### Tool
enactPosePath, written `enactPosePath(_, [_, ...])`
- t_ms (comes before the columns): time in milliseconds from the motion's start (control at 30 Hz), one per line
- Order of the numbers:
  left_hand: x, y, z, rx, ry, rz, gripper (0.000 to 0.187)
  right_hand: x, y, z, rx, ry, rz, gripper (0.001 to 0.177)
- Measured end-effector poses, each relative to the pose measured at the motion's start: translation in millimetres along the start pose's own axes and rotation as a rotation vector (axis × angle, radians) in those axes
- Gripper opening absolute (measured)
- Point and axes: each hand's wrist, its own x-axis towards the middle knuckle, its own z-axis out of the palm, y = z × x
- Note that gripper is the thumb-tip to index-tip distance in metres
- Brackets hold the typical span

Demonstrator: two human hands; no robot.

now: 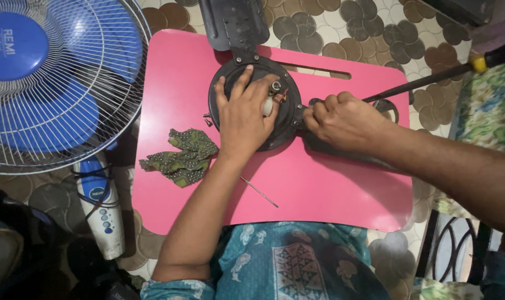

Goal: The person uses a screwdriver to remove screws from the central hub of a ceiling fan, detaching the fan blades one by one. The removed screws and blades are placed on a pink table while a standing fan remains in the background.

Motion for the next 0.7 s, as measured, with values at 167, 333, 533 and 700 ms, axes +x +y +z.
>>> enactPosePath(167, [1, 1, 2, 0.039, -0.005, -0.013, 0.033, -1, 0, 3, -0.153, 0.104, -0.073, 0.032])
enactPosePath(333, [-2, 4, 4, 0.065, -0.036, -0.062, 0.033, 2, -16, 13, -0.223, 0.184, -0.022, 0.023])
enactPosePath(533, [-8, 4, 8, 0.084, 0.009, -0.018, 0.035, 25, -41, 6, 0.4, -0.208, 0.436, 0.015])
enactPosePath(700, [-11, 3, 7, 0.08, -0.027, -0.052, 0.04, 63, 16, 26, 0.852, -0.829, 0.582, 0.036])
